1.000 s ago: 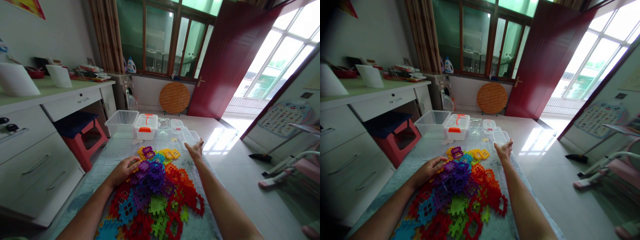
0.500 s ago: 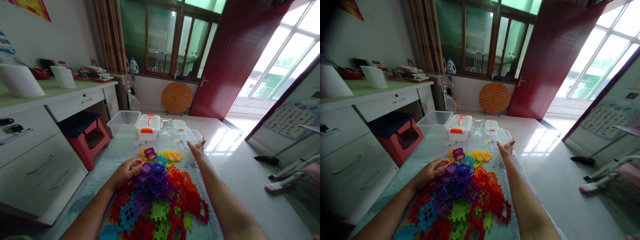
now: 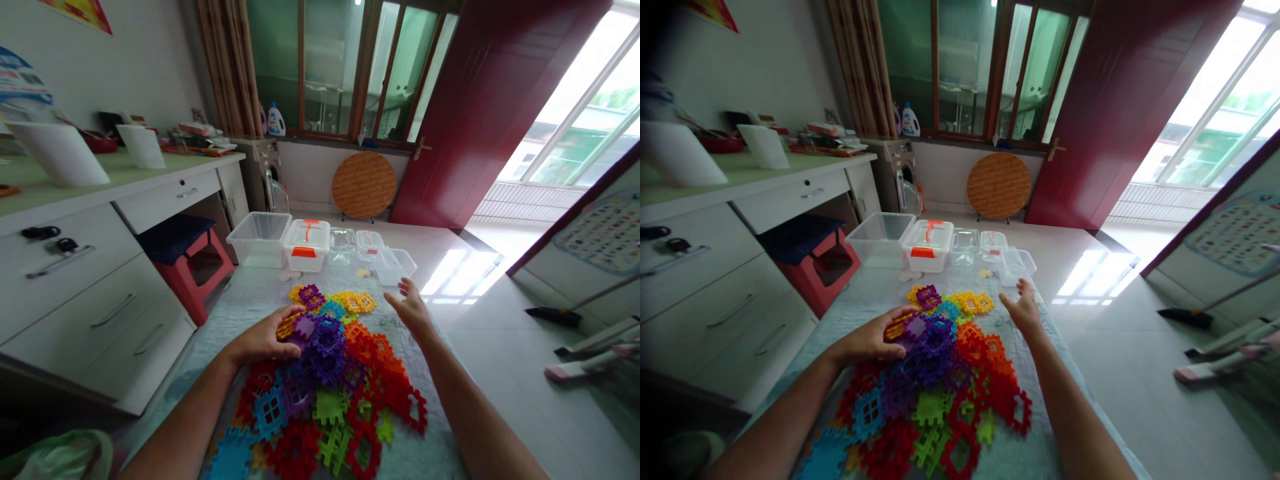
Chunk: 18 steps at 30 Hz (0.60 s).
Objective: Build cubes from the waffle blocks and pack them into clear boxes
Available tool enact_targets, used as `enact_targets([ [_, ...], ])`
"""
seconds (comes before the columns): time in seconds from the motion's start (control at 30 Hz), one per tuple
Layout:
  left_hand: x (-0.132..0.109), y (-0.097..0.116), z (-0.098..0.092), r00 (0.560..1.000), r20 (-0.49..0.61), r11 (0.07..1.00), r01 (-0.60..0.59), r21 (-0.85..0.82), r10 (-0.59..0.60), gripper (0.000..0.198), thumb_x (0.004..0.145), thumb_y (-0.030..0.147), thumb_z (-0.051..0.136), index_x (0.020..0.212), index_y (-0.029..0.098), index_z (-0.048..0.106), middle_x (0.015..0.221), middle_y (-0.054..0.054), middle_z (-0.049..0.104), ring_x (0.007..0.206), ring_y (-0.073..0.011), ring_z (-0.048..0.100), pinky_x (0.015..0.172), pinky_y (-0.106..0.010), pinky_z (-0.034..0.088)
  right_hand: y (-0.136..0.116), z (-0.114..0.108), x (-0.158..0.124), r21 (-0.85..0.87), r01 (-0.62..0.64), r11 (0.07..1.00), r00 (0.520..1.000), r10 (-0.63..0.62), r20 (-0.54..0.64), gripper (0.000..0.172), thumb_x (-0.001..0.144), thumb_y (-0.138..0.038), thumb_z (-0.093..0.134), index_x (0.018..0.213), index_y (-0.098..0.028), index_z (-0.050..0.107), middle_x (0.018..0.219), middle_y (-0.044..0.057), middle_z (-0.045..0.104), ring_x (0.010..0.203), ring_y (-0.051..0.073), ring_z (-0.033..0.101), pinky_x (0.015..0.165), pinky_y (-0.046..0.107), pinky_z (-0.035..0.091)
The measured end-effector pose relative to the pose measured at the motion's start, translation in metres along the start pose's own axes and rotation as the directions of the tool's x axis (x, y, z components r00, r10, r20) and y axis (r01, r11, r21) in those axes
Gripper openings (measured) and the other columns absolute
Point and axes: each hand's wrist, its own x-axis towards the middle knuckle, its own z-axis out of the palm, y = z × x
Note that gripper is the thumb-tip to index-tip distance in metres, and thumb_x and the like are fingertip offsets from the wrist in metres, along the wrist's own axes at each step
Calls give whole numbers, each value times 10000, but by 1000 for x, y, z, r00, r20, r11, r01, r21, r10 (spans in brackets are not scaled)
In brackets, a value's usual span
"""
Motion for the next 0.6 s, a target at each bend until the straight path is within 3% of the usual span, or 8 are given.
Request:
enact_targets([
  [0.03,-2,3,-2,1000,9,999,-19,43,18,942,592,518,795,1402,233,406,1441,-105,463,1303,-301,454,1102,-421,350,-9,-4,-16,-13,74,997,982,-70,177,775,702,-566,645,1329,-165,430,1261,161,564,1170,318,541,998,510,419],
  [0.1,-6,9,-7,999,11,988,-44,149,43,985,559,518,813,1407,227,405,1483,-118,395,1356,-324,378,1134,-436,291,-26,-9,-50,-19,265,964,862,-229,452,744,730,-552,660,1364,-232,438,1339,120,536,1242,299,497,1057,516,368],
  [0.17,-11,15,-11,999,12,969,-46,243,44,1013,551,528,814,1420,225,388,1500,-129,352,1373,-338,345,1143,-453,266,-41,-9,-79,-34,433,901,735,-331,592,933,659,-557,735,1453,-271,336,1442,113,445,1320,323,412,1075,544,338],
  [0.23,-19,18,-12,999,19,950,-31,309,26,1068,540,550,813,1444,229,345,1506,-144,324,1379,-350,328,1140,-475,263,-51,-4,-100,-73,522,850,683,-365,633,1112,568,-565,792,1496,-264,258,1471,138,400,1340,360,371,1069,569,327],
  [0.33,-32,21,-2,999,42,920,-29,391,14,1190,486,587,824,1478,233,271,1526,-165,262,1410,-379,247,1141,-514,236,-60,8,-117,-113,579,807,666,-390,636,1269,463,-566,835,1515,-241,205,1458,163,405,1326,397,368,1063,593,301],
  [0.4,-39,21,11,998,37,893,-57,446,45,1249,447,605,831,1489,243,244,1539,-174,221,1425,-404,180,1138,-545,215,-63,16,-122,-122,599,792,664,-406,627,1279,449,-550,842,1515,-249,203,1439,154,425,1303,395,389,1062,586,292],
  [0.6,-37,31,47,984,-74,838,-97,537,161,1212,433,553,853,1470,260,298,1537,-168,212,1398,-402,234,1130,-549,237,-68,29,-127,-152,612,776,698,-440,565,1000,592,-312,757,1475,-258,291,1353,128,489,1187,333,475,1010,505,356],
])
